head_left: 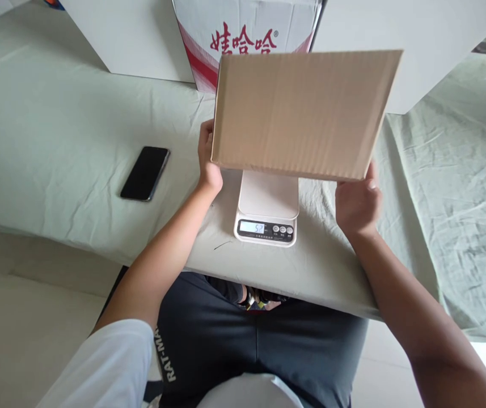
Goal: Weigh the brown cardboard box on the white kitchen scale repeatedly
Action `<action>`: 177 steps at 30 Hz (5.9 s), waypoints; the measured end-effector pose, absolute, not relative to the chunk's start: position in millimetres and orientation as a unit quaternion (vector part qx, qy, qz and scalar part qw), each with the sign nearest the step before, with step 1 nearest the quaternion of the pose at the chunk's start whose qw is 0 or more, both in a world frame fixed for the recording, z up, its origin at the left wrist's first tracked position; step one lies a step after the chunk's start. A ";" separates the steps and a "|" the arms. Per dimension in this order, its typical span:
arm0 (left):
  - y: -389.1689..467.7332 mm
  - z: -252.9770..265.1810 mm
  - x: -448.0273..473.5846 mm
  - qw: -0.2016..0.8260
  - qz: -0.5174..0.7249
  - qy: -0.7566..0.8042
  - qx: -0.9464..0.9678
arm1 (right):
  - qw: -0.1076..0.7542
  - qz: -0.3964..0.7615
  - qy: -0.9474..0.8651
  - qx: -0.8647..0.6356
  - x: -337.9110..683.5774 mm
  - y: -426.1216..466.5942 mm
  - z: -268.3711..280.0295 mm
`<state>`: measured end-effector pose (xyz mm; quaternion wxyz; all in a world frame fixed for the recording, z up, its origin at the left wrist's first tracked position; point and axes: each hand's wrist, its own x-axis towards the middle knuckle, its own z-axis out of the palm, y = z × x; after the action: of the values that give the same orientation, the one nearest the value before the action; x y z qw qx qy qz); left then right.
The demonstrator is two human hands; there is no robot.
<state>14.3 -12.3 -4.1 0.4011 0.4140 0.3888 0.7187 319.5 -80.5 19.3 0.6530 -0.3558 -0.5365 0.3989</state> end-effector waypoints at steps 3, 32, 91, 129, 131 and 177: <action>-4.2 -21.1 13.7 0.333 0.712 0.337 0.518 | 0.606 0.403 -0.577 -0.371 323.6 -74.4 18.7; 13.5 -45.8 14.1 0.382 0.605 0.432 0.549 | 0.472 0.474 -0.646 -0.369 329.2 -42.0 -1.7; 11.6 -43.1 17.7 0.380 0.615 0.442 0.532 | 0.486 0.468 -0.638 -0.371 334.3 -41.5 -15.7; 10.6 -39.4 17.5 0.389 0.608 0.440 0.534 | 0.478 0.466 -0.647 -0.368 333.5 -42.4 -13.2; 10.7 -39.4 17.5 0.389 0.610 0.441 0.532 | 0.480 0.467 -0.648 -0.364 333.9 -42.9 -13.0; 13.4 -42.0 15.5 0.384 0.627 0.435 0.520 | 0.487 0.469 -0.648 -0.352 332.7 -42.0 -12.5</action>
<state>15.5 13.4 -42.0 0.3840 0.5198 0.4353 0.6268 332.7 -42.0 -12.5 0.4870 -0.3516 -0.6476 0.4688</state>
